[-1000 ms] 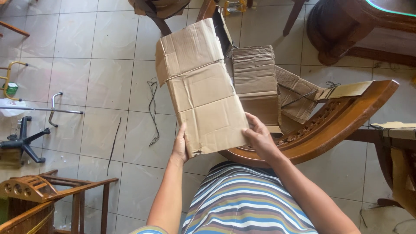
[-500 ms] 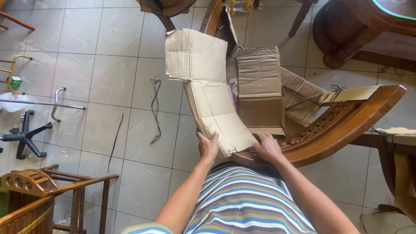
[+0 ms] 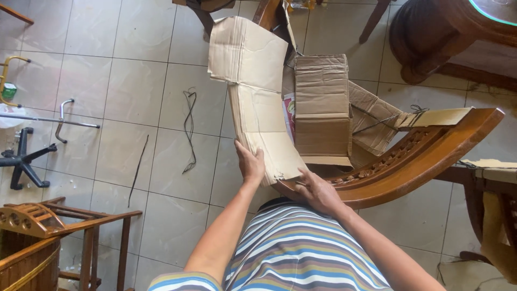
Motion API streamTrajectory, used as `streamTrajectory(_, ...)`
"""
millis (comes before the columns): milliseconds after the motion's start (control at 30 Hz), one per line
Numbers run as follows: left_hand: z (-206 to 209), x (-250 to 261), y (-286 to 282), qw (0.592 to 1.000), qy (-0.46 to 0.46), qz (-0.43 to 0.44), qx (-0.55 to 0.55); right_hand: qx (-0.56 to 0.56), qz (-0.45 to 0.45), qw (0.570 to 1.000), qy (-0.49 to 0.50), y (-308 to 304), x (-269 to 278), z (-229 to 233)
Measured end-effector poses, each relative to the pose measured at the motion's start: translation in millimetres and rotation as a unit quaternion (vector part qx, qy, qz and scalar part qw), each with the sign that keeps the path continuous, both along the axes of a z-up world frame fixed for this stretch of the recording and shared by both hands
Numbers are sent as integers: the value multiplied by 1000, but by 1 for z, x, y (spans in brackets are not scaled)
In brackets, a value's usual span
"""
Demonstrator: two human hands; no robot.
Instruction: Wrapping wooden furniture components with protective cardboard and securing them with plastic straps
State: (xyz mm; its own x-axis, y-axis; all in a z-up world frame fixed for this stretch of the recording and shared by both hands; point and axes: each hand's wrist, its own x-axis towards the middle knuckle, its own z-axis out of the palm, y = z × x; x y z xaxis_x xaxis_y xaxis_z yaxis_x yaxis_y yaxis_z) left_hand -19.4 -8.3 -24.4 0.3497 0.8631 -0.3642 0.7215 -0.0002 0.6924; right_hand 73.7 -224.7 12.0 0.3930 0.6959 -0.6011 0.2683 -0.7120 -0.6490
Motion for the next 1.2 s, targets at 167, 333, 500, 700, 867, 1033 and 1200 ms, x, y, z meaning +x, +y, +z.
streamTrajectory(167,1,11,36,999,-11,4,-45,35,80,996,30,18,-6,18)
streamTrajectory(333,-57,9,57,992,-16,51,-111,35,116,993,-2,14,-6,5)
streamTrajectory(500,-38,22,43,998,3,26,56,26,120,991,-57,13,-10,-4)
streamTrajectory(700,-15,57,83,914,97,-136,369,76,141,976,-151,-16,-2,-8)
streamTrajectory(867,-6,118,145,839,197,-252,441,-4,153,979,-135,-20,5,2)
streamTrajectory(1033,-35,178,201,891,242,-198,328,57,136,972,-185,-23,4,-4)
streamTrajectory(1200,-38,186,214,962,153,-149,168,117,114,964,-211,-22,6,-4)
